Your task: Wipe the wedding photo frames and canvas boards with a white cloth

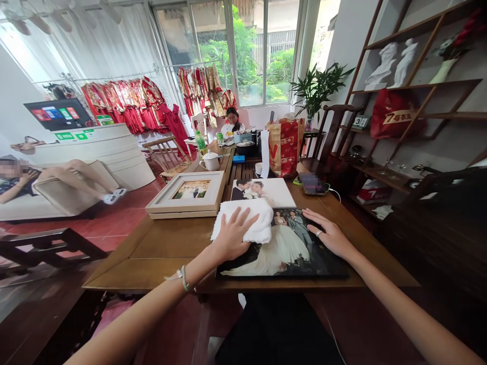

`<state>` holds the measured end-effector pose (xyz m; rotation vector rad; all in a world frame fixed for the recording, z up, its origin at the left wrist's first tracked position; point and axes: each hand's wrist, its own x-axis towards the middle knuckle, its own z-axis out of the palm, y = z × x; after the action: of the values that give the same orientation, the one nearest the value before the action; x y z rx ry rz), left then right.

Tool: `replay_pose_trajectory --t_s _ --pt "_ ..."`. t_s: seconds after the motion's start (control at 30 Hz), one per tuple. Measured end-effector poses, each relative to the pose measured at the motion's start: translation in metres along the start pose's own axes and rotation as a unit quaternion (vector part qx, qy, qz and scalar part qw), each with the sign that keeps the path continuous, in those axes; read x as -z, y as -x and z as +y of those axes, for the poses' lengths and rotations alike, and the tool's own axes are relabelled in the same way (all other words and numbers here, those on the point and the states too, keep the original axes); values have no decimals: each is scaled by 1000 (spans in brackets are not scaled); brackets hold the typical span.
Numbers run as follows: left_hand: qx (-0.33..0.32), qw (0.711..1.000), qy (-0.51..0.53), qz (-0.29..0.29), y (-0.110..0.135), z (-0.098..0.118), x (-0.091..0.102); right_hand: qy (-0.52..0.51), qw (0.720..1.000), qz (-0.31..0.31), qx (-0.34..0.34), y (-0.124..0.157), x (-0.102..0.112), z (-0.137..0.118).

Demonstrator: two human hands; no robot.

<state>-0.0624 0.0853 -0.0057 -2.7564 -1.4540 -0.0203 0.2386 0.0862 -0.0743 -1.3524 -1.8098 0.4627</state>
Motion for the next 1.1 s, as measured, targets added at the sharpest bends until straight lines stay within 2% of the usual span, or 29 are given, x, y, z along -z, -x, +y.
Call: replay_pose_trajectory --t_s 0.1,0.27,0.37,0.43,0.5,0.73,0.83,0.9,0.97,1.1 --pt "-7 1000 3 -20 29 10 0 -6 1000 5 2 1 -1 0" --pt "-13 998 33 -58 87 42 0 -3 1000 4 -3 1 -1 0" --pt "-11 995 48 -86 105 56 0 -1 1000 2 -5 1 -1 0" --pt "-11 995 48 -88 102 57 2 0 1000 3 -5 1 -1 1" --pt "-12 996 41 -79 86 52 3 2 1000 3 -4 0 -1 1" --pt "2 1000 1 -25 -10 10 6 2 1000 0 -2 -1 0 3" --pt "22 1000 1 -13 -35 -2 4 0 1000 1 0 -1 0 2" --pt "29 1000 0 -12 -39 -4 2 0 1000 5 4 -1 0 2" --pt "34 999 -2 -9 -31 0 0 0 1000 6 4 0 0 1" --pt "28 999 7 -14 8 22 1 0 1000 4 1 0 -1 1"
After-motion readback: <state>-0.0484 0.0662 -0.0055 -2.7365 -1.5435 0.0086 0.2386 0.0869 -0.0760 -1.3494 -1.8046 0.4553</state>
